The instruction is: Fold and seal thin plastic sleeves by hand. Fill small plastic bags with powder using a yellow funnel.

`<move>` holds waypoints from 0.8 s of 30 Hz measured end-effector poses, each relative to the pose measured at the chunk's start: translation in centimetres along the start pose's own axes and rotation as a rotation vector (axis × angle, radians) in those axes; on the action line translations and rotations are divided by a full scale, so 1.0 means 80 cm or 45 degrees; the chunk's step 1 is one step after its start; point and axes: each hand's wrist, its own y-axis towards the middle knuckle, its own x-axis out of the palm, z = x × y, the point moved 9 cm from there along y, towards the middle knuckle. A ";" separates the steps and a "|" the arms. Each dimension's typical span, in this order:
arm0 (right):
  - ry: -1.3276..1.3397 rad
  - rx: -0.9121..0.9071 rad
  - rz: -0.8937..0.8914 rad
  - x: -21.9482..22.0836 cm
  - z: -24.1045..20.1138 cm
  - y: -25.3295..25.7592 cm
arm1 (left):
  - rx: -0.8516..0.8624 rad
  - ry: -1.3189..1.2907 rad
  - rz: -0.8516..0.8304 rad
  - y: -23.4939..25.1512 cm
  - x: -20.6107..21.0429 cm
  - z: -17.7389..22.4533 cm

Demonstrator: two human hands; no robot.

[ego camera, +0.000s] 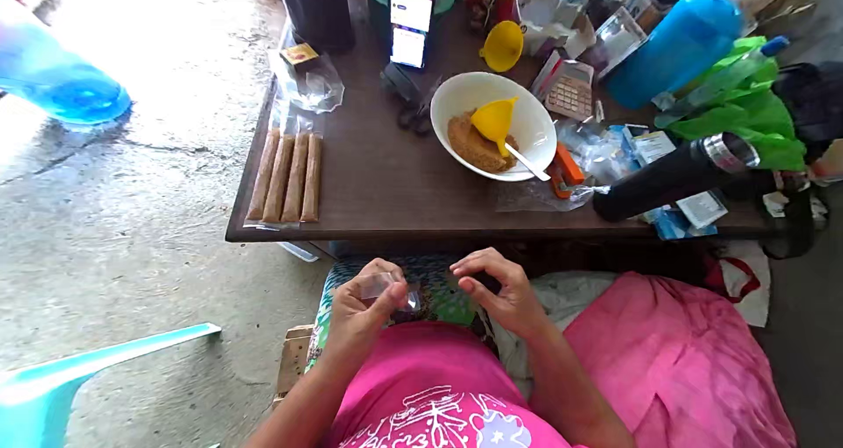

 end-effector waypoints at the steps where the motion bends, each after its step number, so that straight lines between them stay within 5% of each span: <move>1: 0.048 0.015 0.013 0.004 -0.003 0.002 | 0.017 0.054 -0.014 -0.001 0.003 0.001; 12: 0.178 0.087 0.194 0.037 -0.011 0.015 | 0.188 0.425 -0.182 -0.004 0.018 0.006; 19: 0.160 0.089 0.143 0.043 -0.010 0.019 | 0.015 0.168 -0.107 -0.002 0.020 -0.011; 24: -0.505 0.012 0.427 -0.030 -0.006 0.026 | -0.028 0.182 -0.039 -0.005 0.011 -0.019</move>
